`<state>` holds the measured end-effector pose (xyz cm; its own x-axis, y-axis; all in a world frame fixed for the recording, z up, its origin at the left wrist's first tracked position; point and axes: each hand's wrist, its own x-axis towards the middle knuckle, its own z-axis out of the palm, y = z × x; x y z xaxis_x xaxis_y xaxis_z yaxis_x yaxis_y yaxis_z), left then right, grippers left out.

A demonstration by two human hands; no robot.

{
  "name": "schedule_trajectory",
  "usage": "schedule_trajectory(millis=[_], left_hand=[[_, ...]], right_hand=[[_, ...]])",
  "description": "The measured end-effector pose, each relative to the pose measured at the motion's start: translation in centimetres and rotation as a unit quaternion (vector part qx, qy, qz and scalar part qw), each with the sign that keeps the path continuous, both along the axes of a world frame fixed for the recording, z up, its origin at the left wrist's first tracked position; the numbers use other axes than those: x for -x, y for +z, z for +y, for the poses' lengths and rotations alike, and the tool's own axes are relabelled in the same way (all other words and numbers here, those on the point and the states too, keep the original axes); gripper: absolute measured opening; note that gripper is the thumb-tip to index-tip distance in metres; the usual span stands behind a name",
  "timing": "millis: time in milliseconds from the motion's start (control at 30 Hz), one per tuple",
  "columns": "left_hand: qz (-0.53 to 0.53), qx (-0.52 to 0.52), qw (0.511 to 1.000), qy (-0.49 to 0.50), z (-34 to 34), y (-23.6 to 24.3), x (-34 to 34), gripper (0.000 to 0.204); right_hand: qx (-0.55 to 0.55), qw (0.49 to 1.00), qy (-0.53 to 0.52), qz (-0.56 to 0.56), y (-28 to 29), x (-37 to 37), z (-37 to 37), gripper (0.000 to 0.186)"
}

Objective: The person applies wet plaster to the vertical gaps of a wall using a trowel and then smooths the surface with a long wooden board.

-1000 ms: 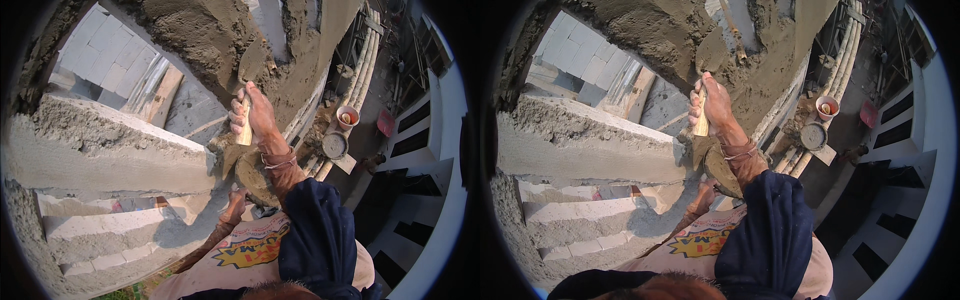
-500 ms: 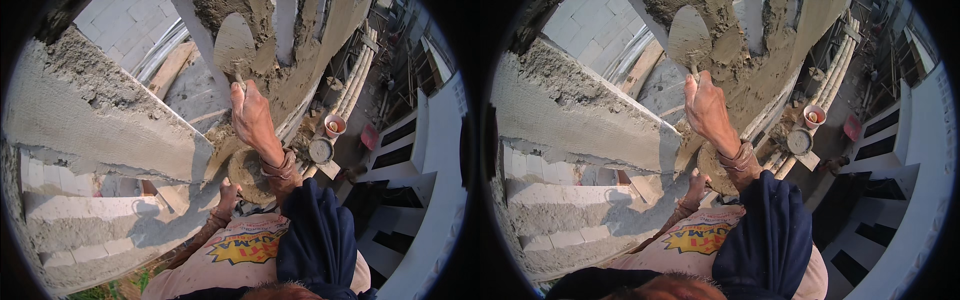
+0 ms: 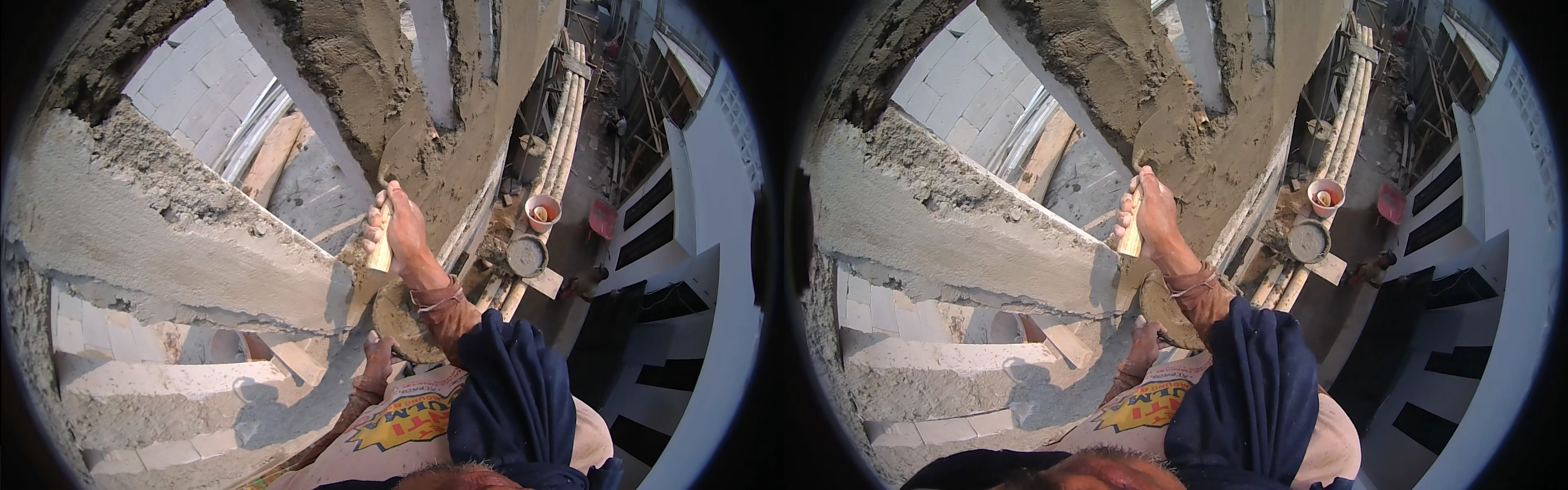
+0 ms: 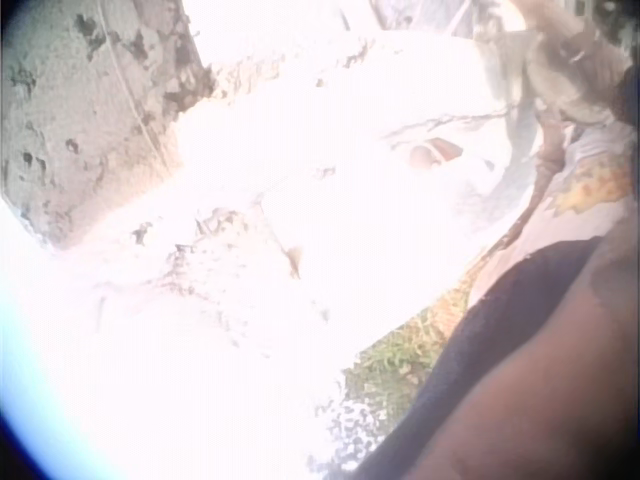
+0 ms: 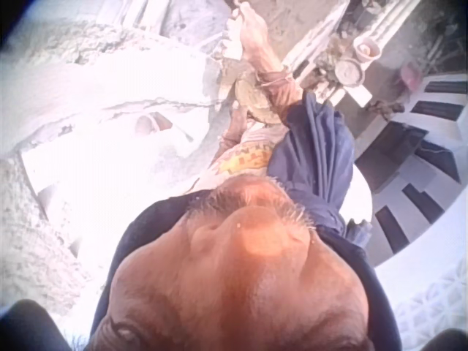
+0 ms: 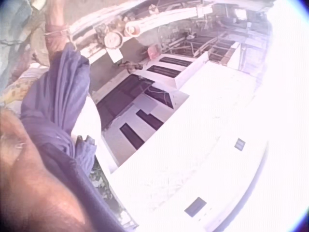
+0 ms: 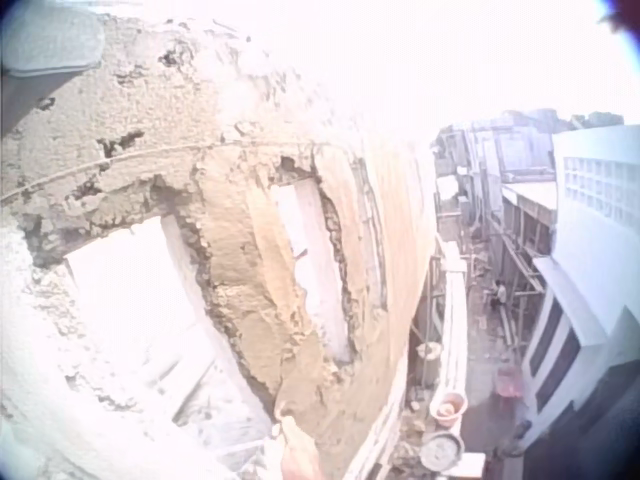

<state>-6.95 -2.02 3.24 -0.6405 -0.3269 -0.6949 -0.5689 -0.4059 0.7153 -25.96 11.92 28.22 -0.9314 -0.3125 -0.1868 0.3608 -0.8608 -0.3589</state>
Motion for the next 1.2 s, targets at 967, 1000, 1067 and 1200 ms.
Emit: schedule_trajectory(millis=[967, 1000, 1067, 1200], left_hand=[[0.032, -0.015, 0.999, 0.028, 0.5, 0.0, -1.0, 0.047], [0.048, -0.026, 0.998, 0.025, 0.3, -0.5, -1.3, 0.047], [0.061, -0.031, 0.997, 0.018, 0.4, -0.2, -1.8, 0.047], [0.020, 0.034, 0.999, 0.025, -1.4, 0.5, -3.0, 0.043]], right_hand=[[-0.844, -0.008, -0.165, 0.510, 30.1, 3.6, 9.6, 0.043], [-0.843, 0.022, -0.178, 0.508, 31.4, 4.5, 10.1, 0.045], [-0.829, 0.067, -0.186, 0.523, 32.4, 4.3, 11.8, 0.050], [-0.784, 0.422, -0.159, 0.426, 22.4, 1.2, 10.6, 0.049]])
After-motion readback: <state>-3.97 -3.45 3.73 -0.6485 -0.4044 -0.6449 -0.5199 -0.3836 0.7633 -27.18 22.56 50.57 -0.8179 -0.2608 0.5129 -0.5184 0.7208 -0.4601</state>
